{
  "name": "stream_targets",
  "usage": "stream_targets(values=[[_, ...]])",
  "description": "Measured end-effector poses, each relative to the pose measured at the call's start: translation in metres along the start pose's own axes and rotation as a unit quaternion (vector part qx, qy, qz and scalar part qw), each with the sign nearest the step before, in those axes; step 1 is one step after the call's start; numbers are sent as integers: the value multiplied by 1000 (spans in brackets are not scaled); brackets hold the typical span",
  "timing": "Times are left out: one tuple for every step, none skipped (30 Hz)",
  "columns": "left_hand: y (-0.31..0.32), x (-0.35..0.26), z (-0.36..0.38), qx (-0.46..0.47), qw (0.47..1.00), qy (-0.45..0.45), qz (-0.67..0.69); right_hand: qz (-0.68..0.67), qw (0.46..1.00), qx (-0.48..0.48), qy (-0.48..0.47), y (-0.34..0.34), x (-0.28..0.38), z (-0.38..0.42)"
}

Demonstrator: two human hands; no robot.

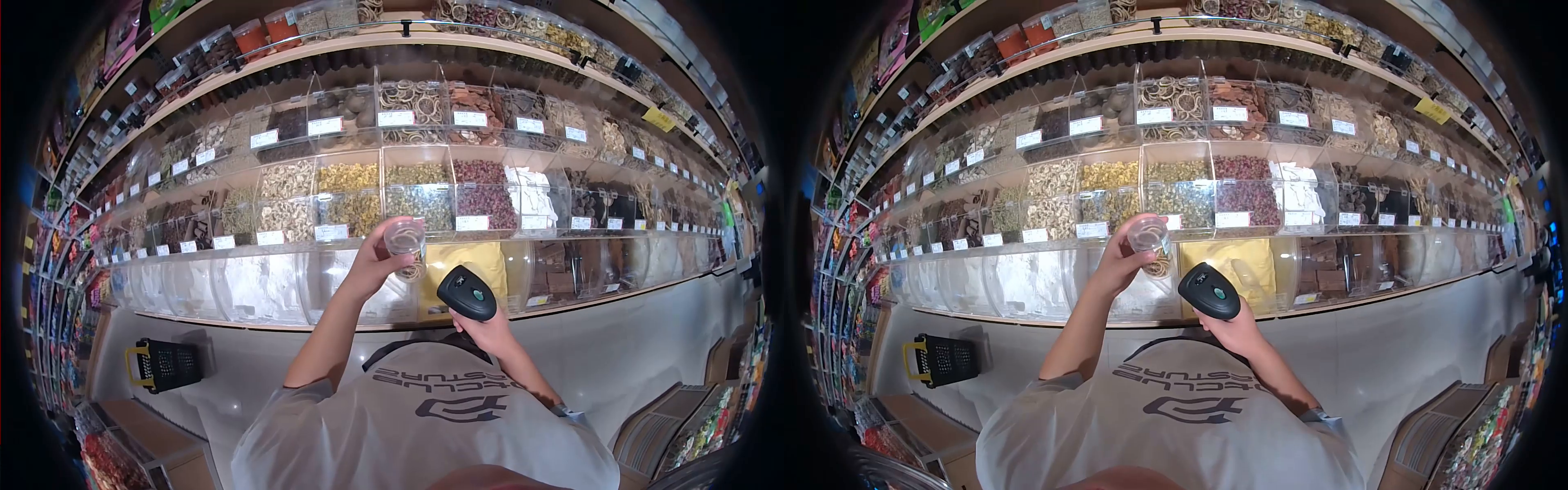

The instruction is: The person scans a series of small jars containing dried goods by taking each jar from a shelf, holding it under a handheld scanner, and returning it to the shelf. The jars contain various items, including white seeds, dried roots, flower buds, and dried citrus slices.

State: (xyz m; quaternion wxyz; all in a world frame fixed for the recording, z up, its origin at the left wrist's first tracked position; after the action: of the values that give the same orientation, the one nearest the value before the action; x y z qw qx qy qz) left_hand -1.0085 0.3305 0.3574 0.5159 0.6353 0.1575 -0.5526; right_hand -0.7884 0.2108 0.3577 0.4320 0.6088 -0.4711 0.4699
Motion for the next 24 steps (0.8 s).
stream_targets(values=[[-2,-8,-4,-37,995,39,-81,-1,1000,-8,8,-1,0,2],[-3,-17,-8,-75,981,80,-160,-1,1000,-16,16,-2,0,4],[-4,-28,-12,-83,971,114,-192,-3,1000,-12,8,-5,-4,7],[-4,-41,-18,-81,970,119,-195,-3,1000,-13,2,-8,-6,10],[-4,-57,-25,-104,967,132,-194,5,1000,-4,16,-11,-8,13],[-2,-75,-32,-127,962,145,-192,13,999,5,29,-12,-10,16],[5,-96,-39,-147,958,155,-192,9,999,2,39,-13,-8,19],[12,-119,-47,-169,953,165,-191,11,999,2,35,-15,-7,22],[18,-142,-56,-146,941,225,-204,10,999,-3,41,-16,-7,25],[22,-165,-67,-124,926,284,-216,9,999,-9,48,-18,-8,28],[25,-185,-80,-157,907,320,-226,4,999,-4,49,-21,-8,30],[27,-204,-95,-190,885,356,-234,7,999,-1,47,-23,-10,32],[29,-223,-109,-214,853,397,-264,15,999,-3,47,-25,-12,35],[31,-241,-124,-236,818,436,-291,25,999,-6,46,-28,-12,37],[30,-258,-140,-254,791,450,-328,16,999,-14,49,-29,-10,38],[31,-274,-155,-270,763,461,-363,21,998,-15,49,-31,-10,41],[33,-287,-168,-312,723,484,-382,21,998,-17,58,-35,-13,43],[32,-298,-181,-310,723,487,-379,21,997,-20,65,-38,-13,44],[31,-309,-194,-331,687,499,-413,40,997,-19,67,-41,-11,45],[30,-319,-205,-349,647,510,-446,44,997,-23,63,-44,-12,47],[29,-326,-215,-389,582,537,-471,29,997,-38,62,-47,-14,49],[26,-329,-227,-384,583,542,-468,14,997,-54,61,-48,-14,51],[21,-331,-240,-407,600,505,-469,10,996,-69,60,-50,-12,51],[21,-332,-246,-430,615,465,-470,12,996,-73,57,-53,-13,54]])
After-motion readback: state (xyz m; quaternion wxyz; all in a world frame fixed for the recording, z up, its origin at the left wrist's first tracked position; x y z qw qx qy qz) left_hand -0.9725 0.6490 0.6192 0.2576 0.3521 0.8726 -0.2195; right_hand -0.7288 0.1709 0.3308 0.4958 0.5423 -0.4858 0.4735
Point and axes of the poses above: each hand's wrist, its own z-axis away from the middle knuckle, its own y-axis out of the palm, x = y × z, the point moved 3 cm from there along -z, towards the middle knuckle, and after that the axes turned 15 degrees about -y, right-handed, at the moved point
